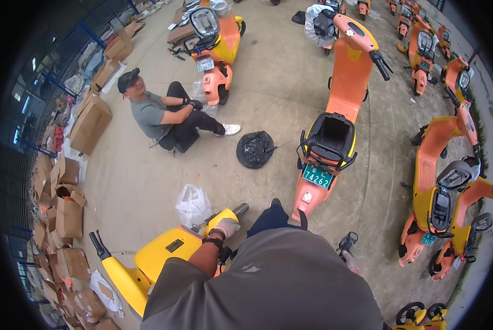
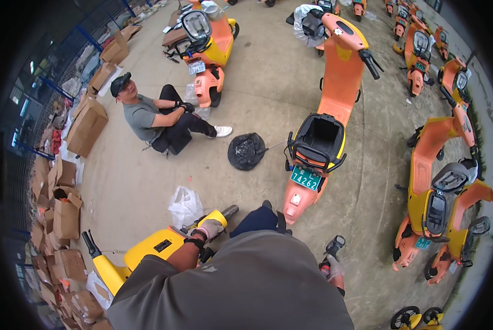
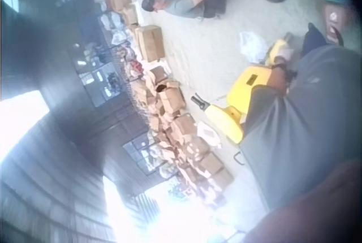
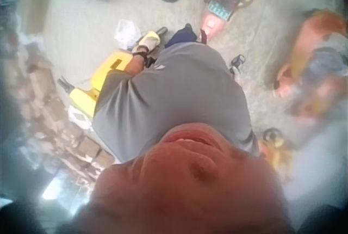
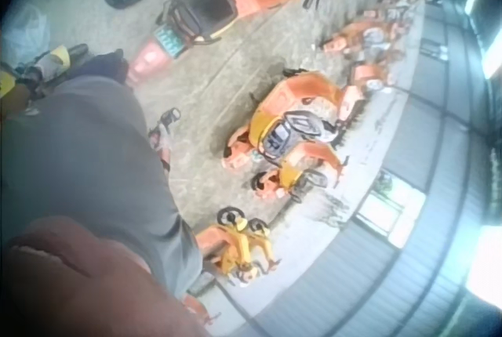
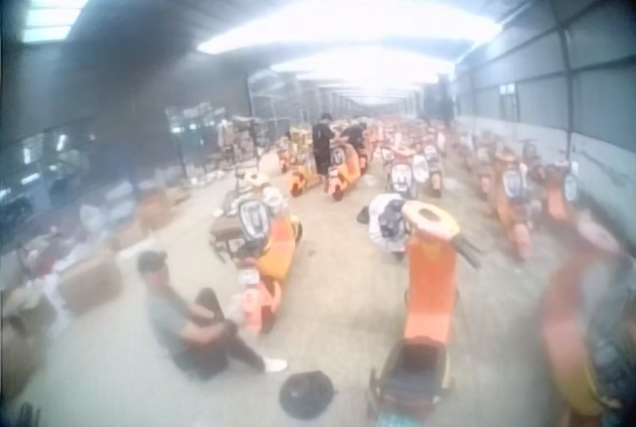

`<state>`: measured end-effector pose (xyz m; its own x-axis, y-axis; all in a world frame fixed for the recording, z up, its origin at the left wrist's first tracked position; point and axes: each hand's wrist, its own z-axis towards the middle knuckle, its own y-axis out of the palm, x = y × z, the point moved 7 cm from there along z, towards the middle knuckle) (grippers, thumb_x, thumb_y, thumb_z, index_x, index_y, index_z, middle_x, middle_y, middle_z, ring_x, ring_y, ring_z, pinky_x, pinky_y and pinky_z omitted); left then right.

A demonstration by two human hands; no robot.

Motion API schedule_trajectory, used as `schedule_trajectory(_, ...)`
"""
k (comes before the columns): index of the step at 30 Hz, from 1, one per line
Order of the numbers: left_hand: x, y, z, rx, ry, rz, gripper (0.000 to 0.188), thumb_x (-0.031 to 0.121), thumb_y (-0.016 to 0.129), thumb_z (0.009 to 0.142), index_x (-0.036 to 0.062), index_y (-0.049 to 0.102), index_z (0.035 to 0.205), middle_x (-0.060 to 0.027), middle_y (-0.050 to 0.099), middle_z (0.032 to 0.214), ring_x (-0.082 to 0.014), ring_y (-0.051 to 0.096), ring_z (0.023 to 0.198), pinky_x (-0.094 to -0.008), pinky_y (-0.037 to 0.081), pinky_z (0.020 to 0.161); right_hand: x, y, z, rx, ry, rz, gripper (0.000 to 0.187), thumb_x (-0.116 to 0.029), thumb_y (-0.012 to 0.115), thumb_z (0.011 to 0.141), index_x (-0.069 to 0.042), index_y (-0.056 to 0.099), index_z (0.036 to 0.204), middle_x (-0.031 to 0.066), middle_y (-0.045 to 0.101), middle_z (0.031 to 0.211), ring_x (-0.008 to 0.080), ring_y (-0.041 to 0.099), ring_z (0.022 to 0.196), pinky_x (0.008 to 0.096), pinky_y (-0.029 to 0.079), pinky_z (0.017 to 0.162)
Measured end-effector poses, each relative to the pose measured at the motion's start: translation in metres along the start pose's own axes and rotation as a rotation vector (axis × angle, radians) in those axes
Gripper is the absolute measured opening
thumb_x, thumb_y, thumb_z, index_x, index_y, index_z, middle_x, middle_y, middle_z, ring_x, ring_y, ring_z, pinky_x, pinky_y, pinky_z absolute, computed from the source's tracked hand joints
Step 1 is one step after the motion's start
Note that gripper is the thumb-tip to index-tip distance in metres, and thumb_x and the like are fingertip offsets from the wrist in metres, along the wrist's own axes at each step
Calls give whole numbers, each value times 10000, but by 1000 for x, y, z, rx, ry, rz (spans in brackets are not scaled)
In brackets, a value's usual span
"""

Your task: The person uses a power drill to secure components into the storage compartments and onto the frames of multiple electric scooters, moving between them in a warehouse.

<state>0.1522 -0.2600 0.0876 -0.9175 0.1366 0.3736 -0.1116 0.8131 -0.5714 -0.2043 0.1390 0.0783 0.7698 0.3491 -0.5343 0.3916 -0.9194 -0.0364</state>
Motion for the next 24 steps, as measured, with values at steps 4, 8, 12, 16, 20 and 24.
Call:
schedule_trajectory(4,38,-18,15,1,99,71,335,354,564,798,82,679,957,-132,652,1025,-294,595,996,-362,449,873,-2,3,6,-33,-56,-153,274,-210,651,813,-28,585,1006,72,579,738,194,580,577,327,477,490)
schedule_trajectory(8,20,-11,42,-72,161,-41,266,274,553,783,78,680,911,-126,659,963,-248,627,881,-345,481,779,28,-15,19,-98,-85,-519,355,-318,679,782,-43,628,1001,68,620,795,165,588,681,308,474,601)
schedule_trajectory(12,24,-15,57,-49,-84,-479,335,183,622,808,-35,637,1062,-110,669,902,-177,634,758,-276,503,635,-15,-9,-24,86,107,-602,539,-398,698,711,-9,610,1072,129,664,881,240,626,738,360,495,652)
schedule_trajectory(16,7,-6,76,-167,-78,-298,304,183,621,822,-5,649,1059,-111,672,862,-150,625,709,-268,501,638,-23,-10,-13,105,20,-595,391,-263,706,730,24,601,974,95,624,768,192,583,580,307,478,549)
schedule_trajectory(20,60,-27,87,-165,-55,-10,359,306,602,800,72,655,1066,-137,668,987,-262,628,930,-332,465,842,-60,-15,-33,173,41,-429,498,-212,673,764,24,505,1169,98,611,783,170,590,648,301,482,569)
schedule_trajectory(24,62,-31,114,-24,15,-255,437,367,562,825,71,616,1141,-171,596,1176,-310,543,1126,-351,408,966,-76,-30,10,145,50,-320,486,-144,716,747,27,508,1151,95,610,848,184,598,703,312,496,600)
